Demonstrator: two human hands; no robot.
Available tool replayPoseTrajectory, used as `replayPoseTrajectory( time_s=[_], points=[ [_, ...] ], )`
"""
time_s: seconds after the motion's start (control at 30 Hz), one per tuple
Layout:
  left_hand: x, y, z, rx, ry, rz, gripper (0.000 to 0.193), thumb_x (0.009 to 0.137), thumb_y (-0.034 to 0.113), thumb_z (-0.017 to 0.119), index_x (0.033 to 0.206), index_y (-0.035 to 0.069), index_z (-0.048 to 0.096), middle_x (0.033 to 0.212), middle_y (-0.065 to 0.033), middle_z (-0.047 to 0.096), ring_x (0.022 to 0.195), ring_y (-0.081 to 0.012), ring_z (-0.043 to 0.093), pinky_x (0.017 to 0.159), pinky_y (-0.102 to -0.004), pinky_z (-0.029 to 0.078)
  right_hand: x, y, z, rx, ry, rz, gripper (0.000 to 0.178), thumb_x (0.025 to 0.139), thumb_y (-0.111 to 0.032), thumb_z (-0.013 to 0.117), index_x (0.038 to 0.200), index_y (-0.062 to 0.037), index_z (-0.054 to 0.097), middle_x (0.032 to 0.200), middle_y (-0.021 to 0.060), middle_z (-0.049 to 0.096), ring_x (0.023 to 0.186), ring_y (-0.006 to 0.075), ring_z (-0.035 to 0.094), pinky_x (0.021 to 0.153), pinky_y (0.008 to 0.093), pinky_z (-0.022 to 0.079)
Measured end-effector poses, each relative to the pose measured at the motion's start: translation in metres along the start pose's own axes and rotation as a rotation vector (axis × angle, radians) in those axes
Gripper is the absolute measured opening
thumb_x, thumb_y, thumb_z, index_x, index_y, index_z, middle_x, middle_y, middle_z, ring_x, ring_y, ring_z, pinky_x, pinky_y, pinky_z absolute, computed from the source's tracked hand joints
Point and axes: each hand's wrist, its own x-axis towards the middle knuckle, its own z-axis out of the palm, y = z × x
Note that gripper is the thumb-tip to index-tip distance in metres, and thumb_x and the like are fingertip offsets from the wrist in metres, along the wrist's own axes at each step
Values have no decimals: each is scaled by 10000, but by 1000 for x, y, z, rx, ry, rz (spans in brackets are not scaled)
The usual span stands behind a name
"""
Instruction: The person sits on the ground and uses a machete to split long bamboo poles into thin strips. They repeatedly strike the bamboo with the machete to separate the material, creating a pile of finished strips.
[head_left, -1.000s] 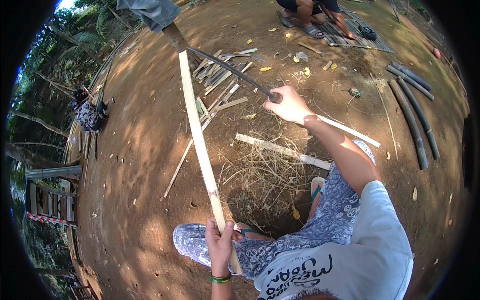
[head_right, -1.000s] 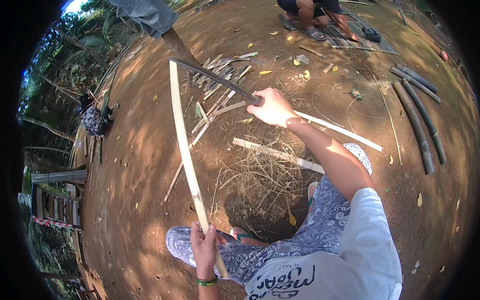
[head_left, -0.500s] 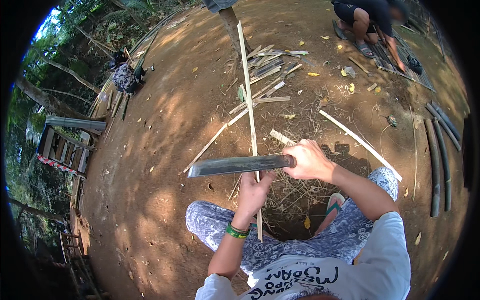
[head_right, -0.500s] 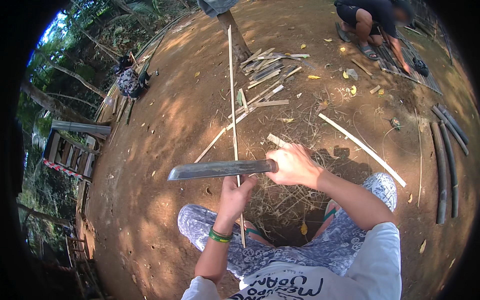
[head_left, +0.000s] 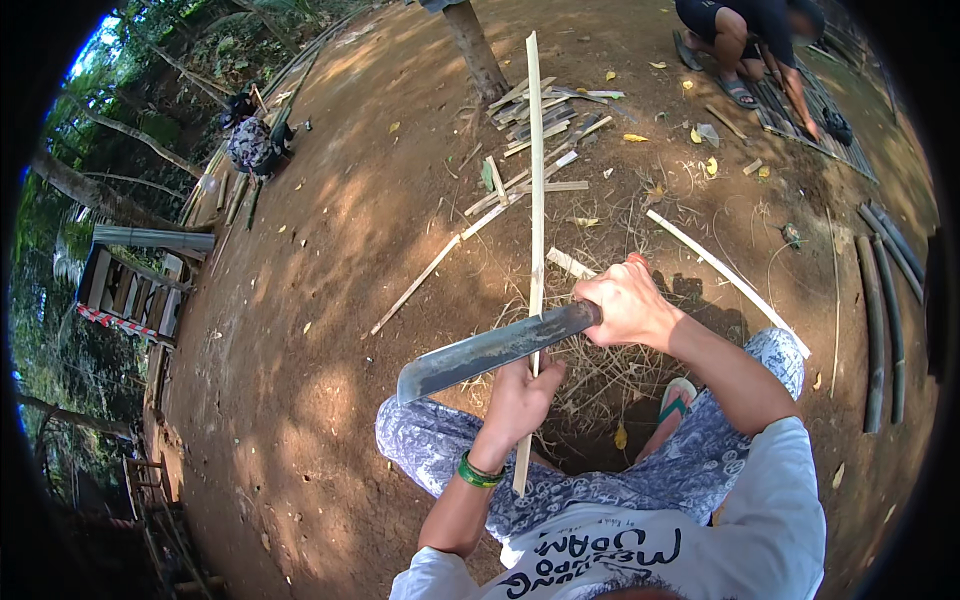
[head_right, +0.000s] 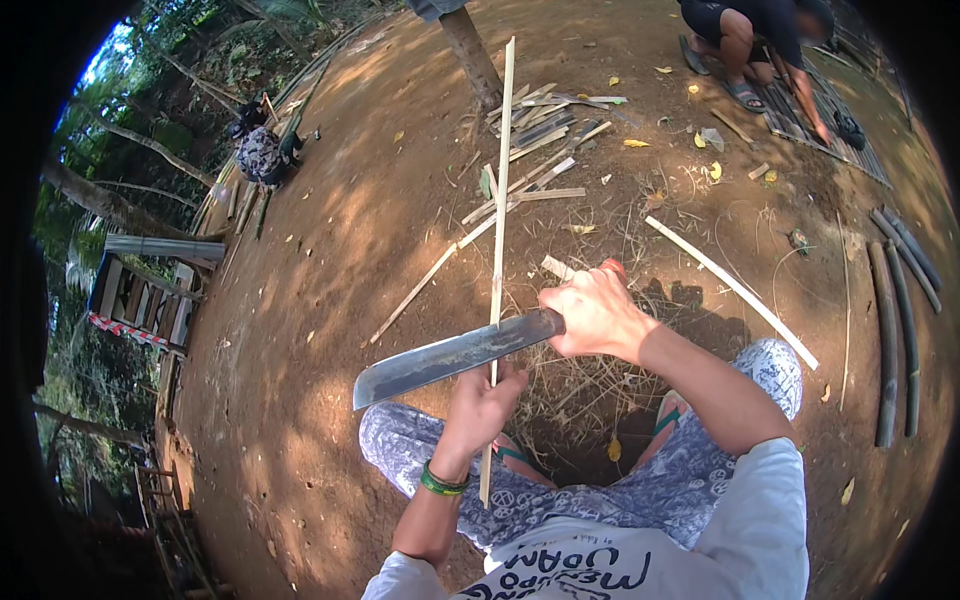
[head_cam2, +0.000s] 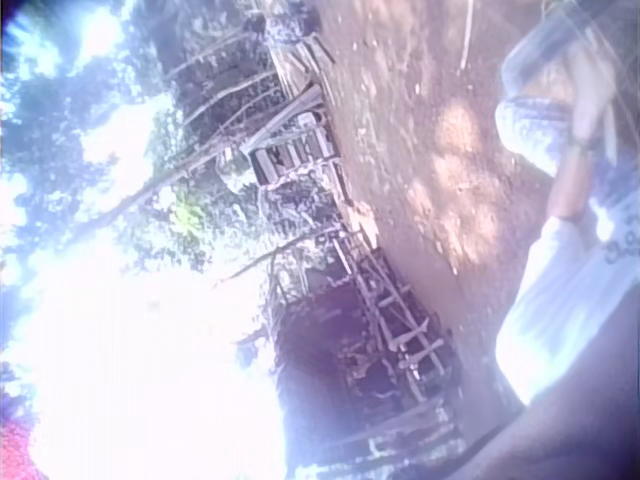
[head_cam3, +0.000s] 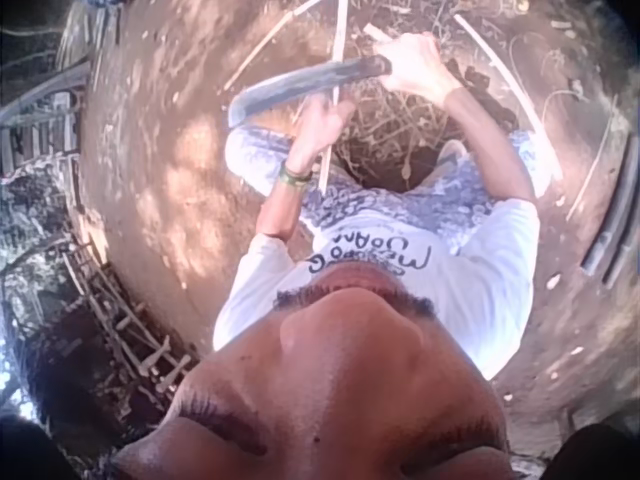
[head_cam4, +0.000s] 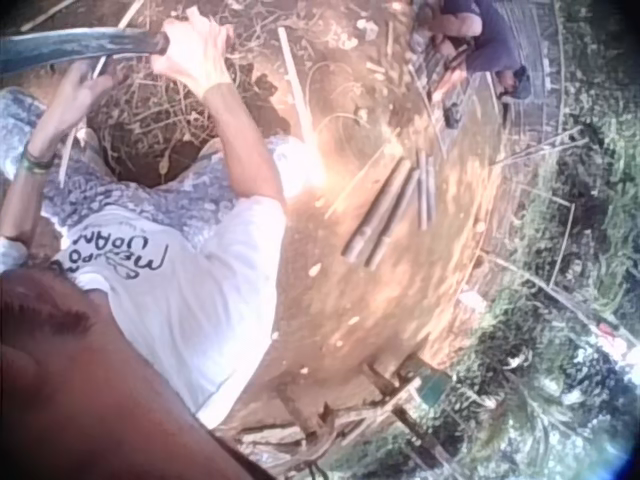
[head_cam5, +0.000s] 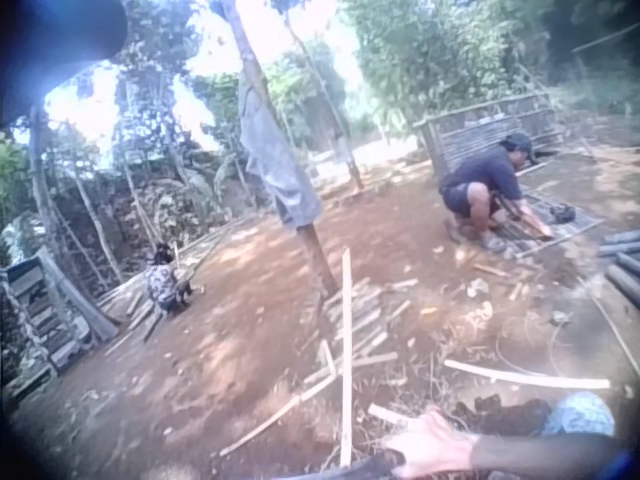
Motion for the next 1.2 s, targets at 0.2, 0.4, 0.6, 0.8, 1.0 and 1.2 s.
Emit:
replayPoseTrajectory(
  time_s=[0.2, 0.4, 0.6, 0.8, 1.0, 1.2],
  points=[
    [-7, 14, 2, -211, -20, -26, 172, 928, 67, 634, 826, 63, 496, 647, 27, 490, 515, -51, 449, 428, -252, 323, -1, 18, -1, -110, 91, 13, 182, 597, -223, 703, 723, -106, 644, 651, 128, 666, 621, 363, 672, 640, 502, 532],
    [-5, -8, 6, -173, -13, -49, 216, 930, 27, 625, 996, 66, 423, 702, 27, 473, 504, -50, 432, 421, -236, 327, -7, -9, 4, 8, 38, -16, 175, 634, -205, 699, 746, -84, 639, 658, 128, 671, 618, 353, 682, 609, 478, 542],
    [-8, -3, 9, -246, -15, -49, 202, 920, 8, 611, 1028, 57, 447, 696, 30, 468, 497, -51, 431, 421, -235, 334, -2, 1, 5, -44, 53, 0, 166, 624, -180, 696, 743, -73, 651, 624, 150, 661, 594, 369, 676, 602, 495, 545],
    [-16, 13, 9, -325, -46, -192, 196, 908, -6, 575, 951, 79, 404, 665, 23, 464, 488, -50, 430, 413, -230, 329, 2, 16, 8, -49, 94, -15, 158, 597, -190, 695, 692, -90, 618, 581, 125, 630, 544, 356, 637, 564, 485, 490],
    [-14, -21, 11, -234, -101, -230, 251, 907, -21, 582, 972, 106, 375, 724, 19, 466, 504, -59, 430, 427, -241, 332, 1, 6, 12, -140, -14, -6, 180, 643, -192, 682, 767, -63, 671, 606, 160, 648, 561, 341, 674, 587, 476, 557],
    [-20, 0, 14, -386, -131, -239, 227, 917, -3, 586, 953, 102, 388, 707, 18, 453, 521, -58, 450, 434, -237, 355, 6, 15, 5, -97, 104, 185, 156, 681, -231, 643, 638, -81, 633, 513, 144, 590, 465, 341, 611, 503, 454, 513]
  ],
)
